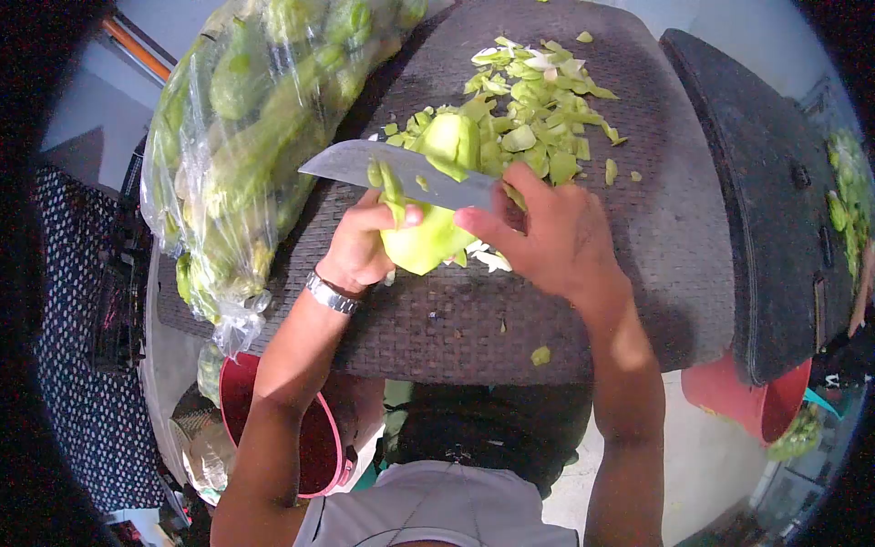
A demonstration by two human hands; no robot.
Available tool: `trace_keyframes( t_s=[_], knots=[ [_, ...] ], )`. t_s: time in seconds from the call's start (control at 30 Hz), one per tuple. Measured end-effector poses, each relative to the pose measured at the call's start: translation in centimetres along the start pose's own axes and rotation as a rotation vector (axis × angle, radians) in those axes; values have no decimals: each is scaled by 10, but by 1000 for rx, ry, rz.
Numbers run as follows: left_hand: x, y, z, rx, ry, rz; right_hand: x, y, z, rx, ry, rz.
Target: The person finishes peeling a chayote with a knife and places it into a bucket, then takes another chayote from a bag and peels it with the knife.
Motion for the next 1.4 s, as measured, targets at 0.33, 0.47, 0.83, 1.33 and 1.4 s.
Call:
trace_keyframes(
  t_s=[0.33, 0.47, 0.83, 1.33, 1.4],
  knots=[
    [-6, -4, -9, 123, -8, 130, -3, -3, 0, -50, 209, -23],
    [-7, 3, -9, 123, 66, 100, 1, 2, 14, -83, 185, 24],
    [-8, -23, 10, 136, 70, 20, 13, 30, 41, -26, -30, 253],
    [-8, 6, -11, -6, 39, 87, -4, -6, 8, -36, 219, 6],
    [-8, 7, -4, 44, 153, 68, -1, -3, 13, -56, 189, 43]
  ],
)
Point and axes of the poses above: each hand's wrist, its own x-axis towards the middle knuckle, its own y-axis out of the back of the hand, z = x × y, the point moved 1 cm from there along x, towards the middle knuckle, and after that the axes turned 6 degrees about x, right-handed, at the moved point
